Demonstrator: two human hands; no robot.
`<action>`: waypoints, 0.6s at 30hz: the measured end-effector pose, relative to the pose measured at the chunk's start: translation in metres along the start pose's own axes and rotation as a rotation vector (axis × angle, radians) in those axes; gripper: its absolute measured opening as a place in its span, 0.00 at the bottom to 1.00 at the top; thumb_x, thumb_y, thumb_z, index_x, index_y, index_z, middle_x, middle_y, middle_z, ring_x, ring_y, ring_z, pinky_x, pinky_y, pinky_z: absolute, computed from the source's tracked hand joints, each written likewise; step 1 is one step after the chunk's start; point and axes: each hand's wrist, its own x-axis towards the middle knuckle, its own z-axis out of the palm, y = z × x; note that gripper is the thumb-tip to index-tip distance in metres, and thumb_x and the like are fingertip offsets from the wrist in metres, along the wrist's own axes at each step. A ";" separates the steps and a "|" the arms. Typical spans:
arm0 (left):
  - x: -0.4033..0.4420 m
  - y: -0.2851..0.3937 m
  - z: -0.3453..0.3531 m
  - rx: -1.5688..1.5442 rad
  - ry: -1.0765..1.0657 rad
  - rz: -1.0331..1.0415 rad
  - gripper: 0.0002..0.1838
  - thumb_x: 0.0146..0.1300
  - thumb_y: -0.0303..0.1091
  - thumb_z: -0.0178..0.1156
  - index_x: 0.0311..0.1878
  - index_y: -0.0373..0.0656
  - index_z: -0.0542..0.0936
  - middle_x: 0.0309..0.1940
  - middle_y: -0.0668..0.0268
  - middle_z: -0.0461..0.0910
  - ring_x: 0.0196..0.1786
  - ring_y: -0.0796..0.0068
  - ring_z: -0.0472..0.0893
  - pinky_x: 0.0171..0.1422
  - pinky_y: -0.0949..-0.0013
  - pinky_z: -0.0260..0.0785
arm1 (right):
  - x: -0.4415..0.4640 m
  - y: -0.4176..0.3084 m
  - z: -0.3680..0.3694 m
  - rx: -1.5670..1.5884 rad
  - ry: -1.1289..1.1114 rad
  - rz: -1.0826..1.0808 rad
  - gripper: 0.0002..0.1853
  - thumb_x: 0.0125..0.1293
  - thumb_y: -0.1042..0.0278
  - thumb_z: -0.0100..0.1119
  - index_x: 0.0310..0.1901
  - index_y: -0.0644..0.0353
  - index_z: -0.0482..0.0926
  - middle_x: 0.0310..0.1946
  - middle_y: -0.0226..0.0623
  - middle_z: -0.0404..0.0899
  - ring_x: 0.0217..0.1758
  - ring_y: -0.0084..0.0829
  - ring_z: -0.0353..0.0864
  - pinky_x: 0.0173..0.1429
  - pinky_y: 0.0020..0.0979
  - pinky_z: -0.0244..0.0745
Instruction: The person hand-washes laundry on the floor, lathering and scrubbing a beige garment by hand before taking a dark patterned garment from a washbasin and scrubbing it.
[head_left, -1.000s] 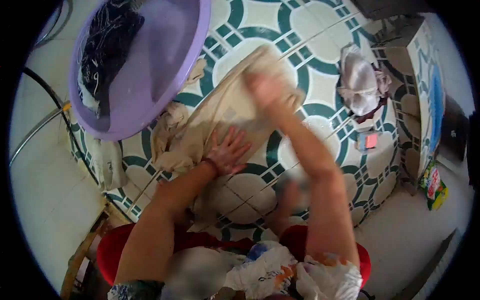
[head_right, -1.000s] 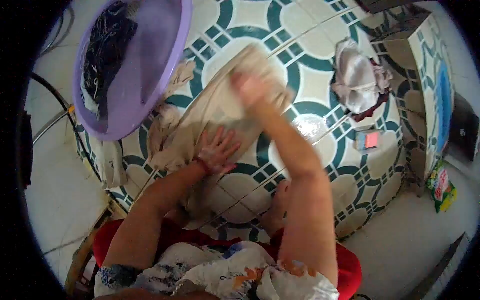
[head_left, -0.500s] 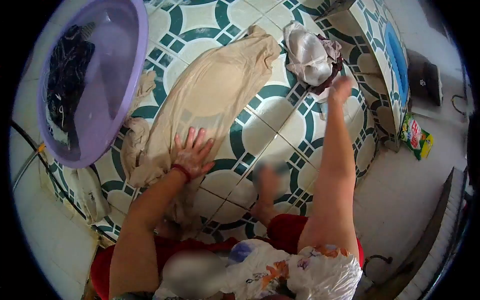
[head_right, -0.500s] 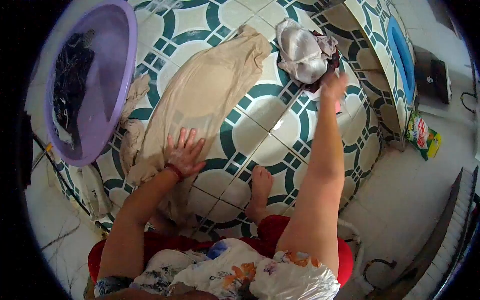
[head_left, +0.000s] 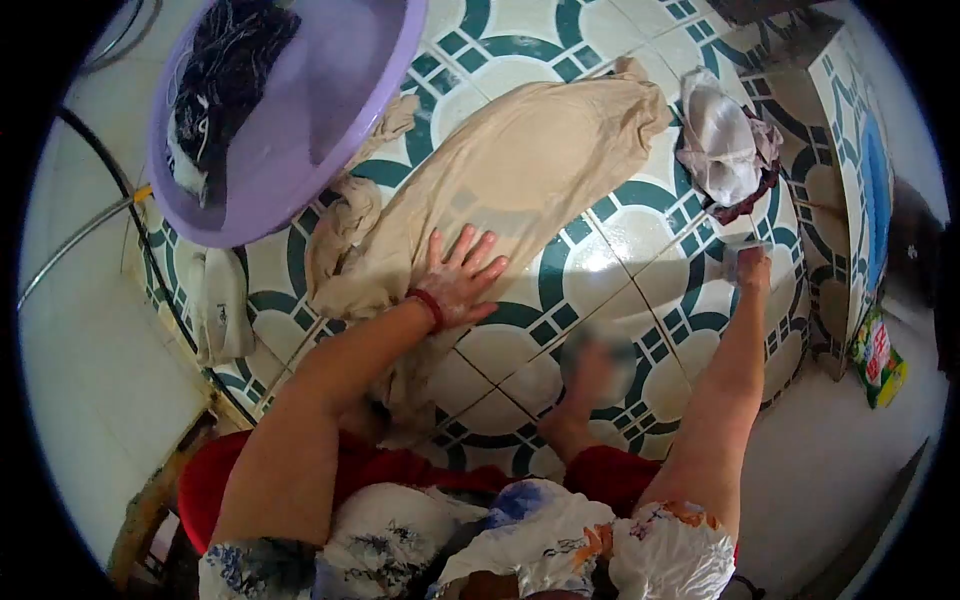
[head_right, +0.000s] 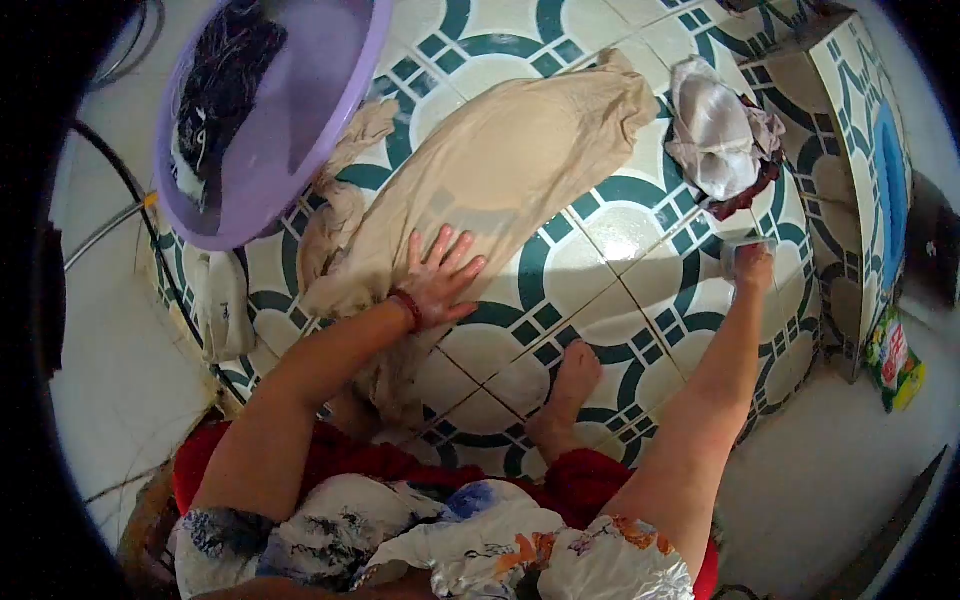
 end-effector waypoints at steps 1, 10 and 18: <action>-0.001 0.001 0.001 0.000 0.016 0.015 0.40 0.52 0.62 0.52 0.66 0.56 0.56 0.70 0.56 0.43 0.71 0.46 0.41 0.61 0.27 0.33 | -0.005 -0.002 0.003 -0.003 0.000 -0.014 0.22 0.55 0.55 0.49 0.50 0.58 0.71 0.49 0.51 0.72 0.51 0.49 0.72 0.52 0.45 0.69; -0.001 -0.003 0.007 -0.055 0.036 0.023 0.41 0.51 0.61 0.54 0.67 0.57 0.55 0.70 0.58 0.41 0.71 0.47 0.38 0.61 0.27 0.30 | -0.033 -0.059 -0.069 0.527 0.218 0.599 0.23 0.59 0.48 0.44 0.44 0.59 0.74 0.34 0.49 0.77 0.41 0.50 0.76 0.46 0.43 0.71; -0.002 -0.002 0.005 -0.064 0.099 0.042 0.41 0.49 0.59 0.57 0.65 0.54 0.58 0.69 0.55 0.45 0.71 0.47 0.41 0.61 0.27 0.32 | -0.053 -0.046 -0.052 1.712 0.950 0.211 0.10 0.50 0.63 0.58 0.31 0.61 0.74 0.29 0.35 0.75 0.32 0.32 0.75 0.38 0.31 0.70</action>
